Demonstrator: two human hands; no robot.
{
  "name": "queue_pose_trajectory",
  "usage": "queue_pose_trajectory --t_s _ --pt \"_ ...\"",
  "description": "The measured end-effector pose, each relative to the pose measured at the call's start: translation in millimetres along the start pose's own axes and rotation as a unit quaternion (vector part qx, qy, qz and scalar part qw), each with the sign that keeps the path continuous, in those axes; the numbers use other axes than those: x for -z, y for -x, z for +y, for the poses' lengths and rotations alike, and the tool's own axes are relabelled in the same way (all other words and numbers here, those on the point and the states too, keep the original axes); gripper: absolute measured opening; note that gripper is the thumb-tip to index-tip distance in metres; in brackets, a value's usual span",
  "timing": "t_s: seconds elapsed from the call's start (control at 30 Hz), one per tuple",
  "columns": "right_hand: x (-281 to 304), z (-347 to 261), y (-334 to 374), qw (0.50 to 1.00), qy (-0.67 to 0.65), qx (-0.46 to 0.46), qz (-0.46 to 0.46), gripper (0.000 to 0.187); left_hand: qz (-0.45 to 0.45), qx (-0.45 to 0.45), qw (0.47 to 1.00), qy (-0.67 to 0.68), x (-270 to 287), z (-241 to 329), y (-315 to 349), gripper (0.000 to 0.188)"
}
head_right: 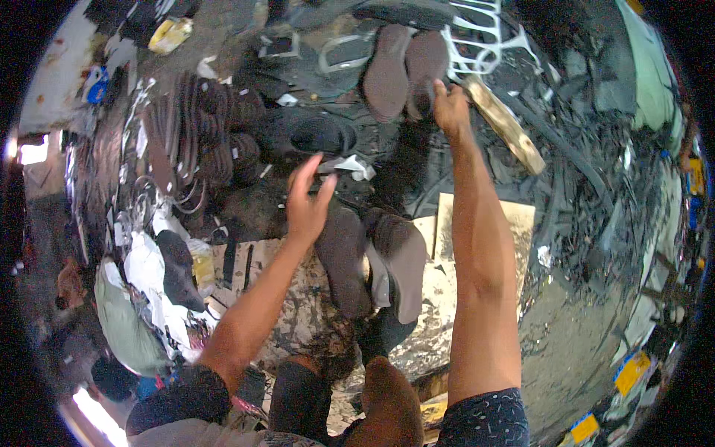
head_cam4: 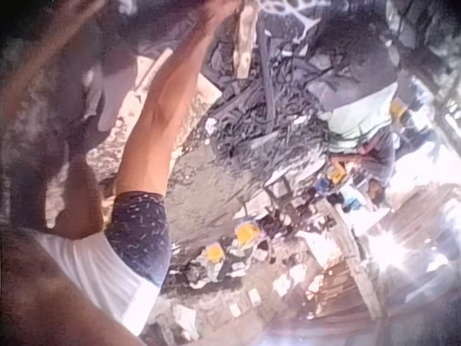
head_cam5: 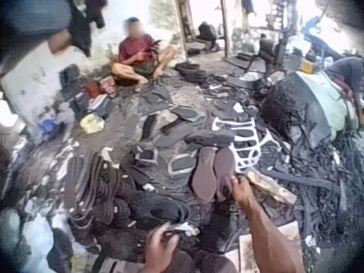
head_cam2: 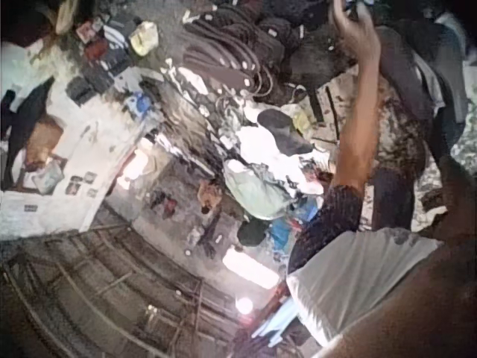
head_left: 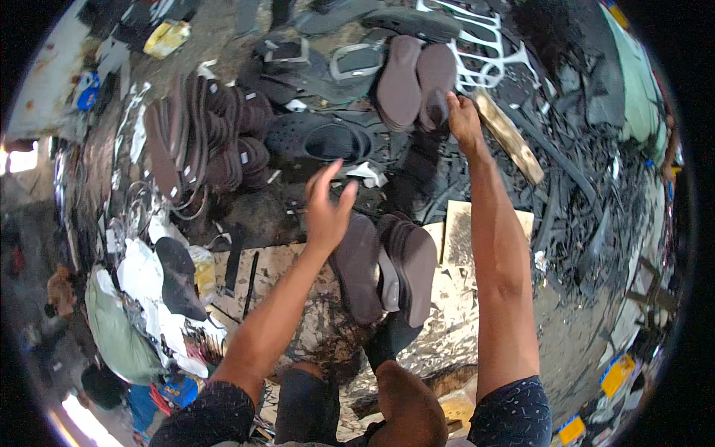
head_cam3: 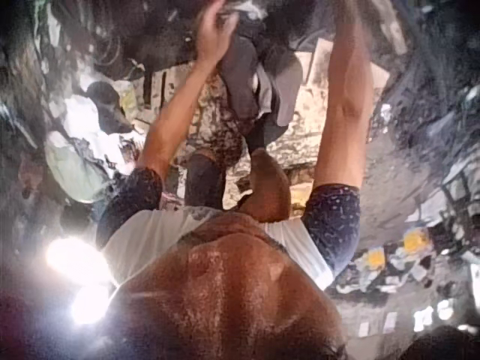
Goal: The person sits on the floor and uses a wooden mallet to repeatedly strike the edges of several dark shoe soles placed on a stone block, trimming or shaping them. The person then gathers the finished soles and places them into a white paper bag.
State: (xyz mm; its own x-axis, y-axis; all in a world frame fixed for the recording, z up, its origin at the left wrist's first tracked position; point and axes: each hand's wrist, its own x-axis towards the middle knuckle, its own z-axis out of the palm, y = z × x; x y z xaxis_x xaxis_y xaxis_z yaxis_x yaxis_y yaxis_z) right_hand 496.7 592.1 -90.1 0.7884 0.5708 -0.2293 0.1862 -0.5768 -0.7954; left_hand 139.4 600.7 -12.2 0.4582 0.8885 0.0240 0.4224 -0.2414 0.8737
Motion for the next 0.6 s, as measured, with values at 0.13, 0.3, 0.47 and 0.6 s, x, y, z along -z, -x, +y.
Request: queue_pose_trajectory --t_s 0.13,0.3,0.47,0.6 --pt "-58.8 -37.7 5.4 0.998 0.019 0.021 -0.047 0.074 -0.044 0.113 0.991 -0.051 -36.6 1.2 -140.6 0.082" --pt "-25.9 -24.2 0.5 0.988 -0.078 -0.086 -0.101 0.075 -0.138 0.315 0.933 -0.107 -87.6 24.5 -186.5 0.096" --pt "-5.8 -13.0 5.5 0.971 -0.144 -0.116 -0.154 0.074 -0.118 0.279 0.953 0.022 -107.0 2.5 -194.5 0.090" --pt "13.1 -51.2 80.6 0.934 -0.290 -0.082 -0.191 0.038 -0.029 0.290 0.941 0.173 -33.1 20.0 -155.7 0.083"
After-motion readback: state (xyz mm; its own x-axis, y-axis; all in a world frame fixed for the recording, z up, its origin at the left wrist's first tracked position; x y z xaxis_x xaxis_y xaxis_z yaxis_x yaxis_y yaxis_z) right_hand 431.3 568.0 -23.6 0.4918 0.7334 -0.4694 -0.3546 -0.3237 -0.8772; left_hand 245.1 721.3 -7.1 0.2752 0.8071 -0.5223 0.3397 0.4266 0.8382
